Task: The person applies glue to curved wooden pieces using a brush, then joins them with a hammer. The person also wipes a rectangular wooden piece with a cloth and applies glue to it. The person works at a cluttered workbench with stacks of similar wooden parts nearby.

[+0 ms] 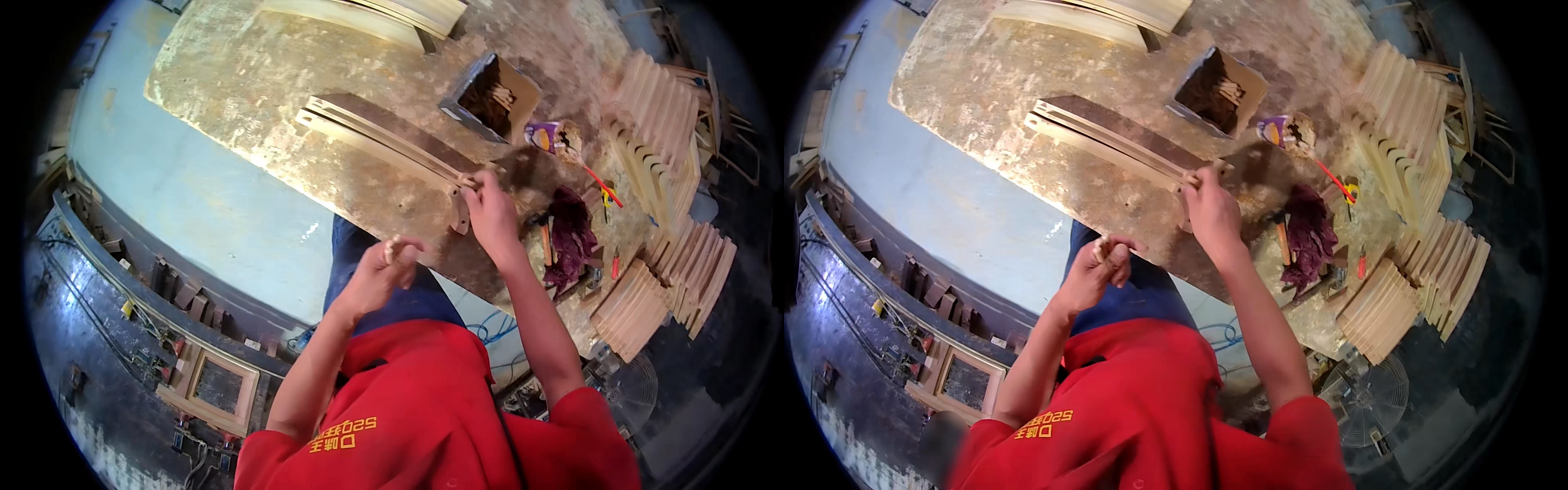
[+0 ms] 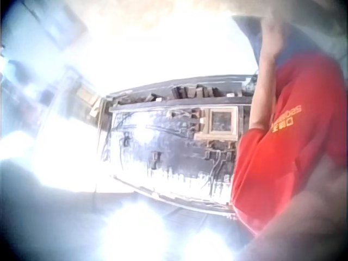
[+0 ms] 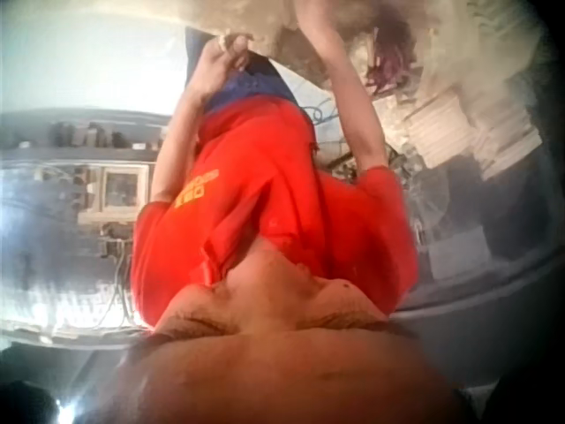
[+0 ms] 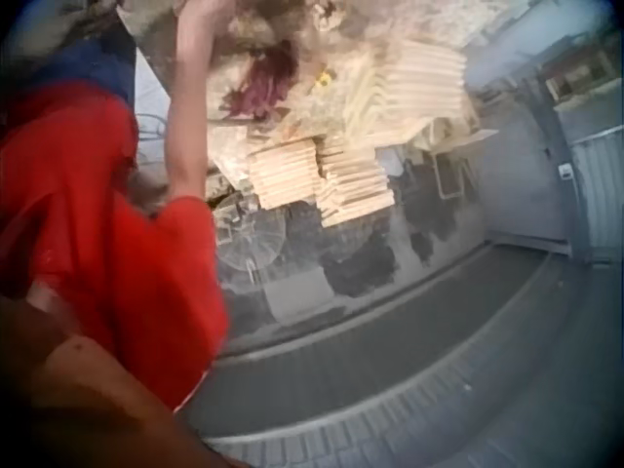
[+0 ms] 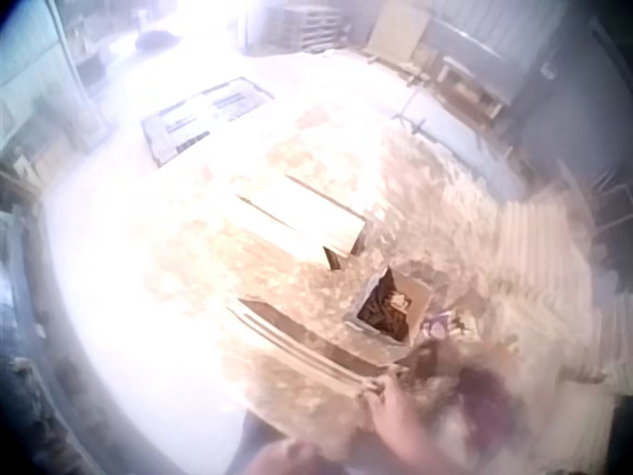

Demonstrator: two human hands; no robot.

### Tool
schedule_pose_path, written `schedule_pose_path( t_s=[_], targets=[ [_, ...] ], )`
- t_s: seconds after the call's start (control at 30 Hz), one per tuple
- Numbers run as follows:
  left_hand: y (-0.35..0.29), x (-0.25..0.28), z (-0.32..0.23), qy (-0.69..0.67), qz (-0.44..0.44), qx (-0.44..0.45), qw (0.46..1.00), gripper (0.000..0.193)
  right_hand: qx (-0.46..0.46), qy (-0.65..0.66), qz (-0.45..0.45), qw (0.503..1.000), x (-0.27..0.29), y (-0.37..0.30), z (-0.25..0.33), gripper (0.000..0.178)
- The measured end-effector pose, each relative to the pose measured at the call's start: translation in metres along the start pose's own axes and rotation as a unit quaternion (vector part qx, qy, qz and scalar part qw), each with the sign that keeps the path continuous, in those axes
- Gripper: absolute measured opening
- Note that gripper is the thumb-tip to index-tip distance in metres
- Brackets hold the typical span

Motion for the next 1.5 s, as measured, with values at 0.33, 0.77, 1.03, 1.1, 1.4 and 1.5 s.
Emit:
schedule_pose_path(
  t_s=[0.33, 0.77, 1.03, 1.1, 1.4, 1.5],
  targets=[
    [0.023, -0.046, 0.012, 0.030, 0.106, -0.026, 0.994, 0.034, 0.023, 0.458, 0.076, 0.886, 0.019, -0.080, 0.060, 0.015],
    [0.019, -0.039, 0.020, 0.048, 0.077, 0.035, 0.995, 0.039, 0.149, -0.087, -0.109, 0.979, 0.045, 0.015, -0.049, 0.008],
    [0.019, -0.028, 0.021, 0.034, 0.060, 0.030, 0.997, 0.038, 0.179, -0.199, -0.047, 0.962, 0.030, 0.032, -0.036, 0.003],
    [0.020, -0.027, 0.021, 0.025, 0.055, 0.023, 0.998, 0.038, 0.173, -0.202, -0.057, 0.962, 0.028, 0.032, -0.034, 0.003],
    [0.012, -0.030, 0.013, 0.017, 0.055, -0.027, 0.998, 0.034, -0.032, 0.002, -0.043, 0.999, 0.054, -0.006, -0.018, 0.026],
    [0.009, -0.037, 0.021, -0.016, 0.091, -0.044, 0.995, 0.030, 0.088, 0.279, 0.021, 0.956, 0.028, -0.071, 0.024, 0.025]
  ],
)
Point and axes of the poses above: each hand's wrist, its own y-axis towards the middle knuckle, its own x-axis out of the back of the hand, z = x × y, the point moved 8 cm from there along y, towards the middle knuckle, and after that the axes turned 3 degrees about x, right-handed, at the moved point
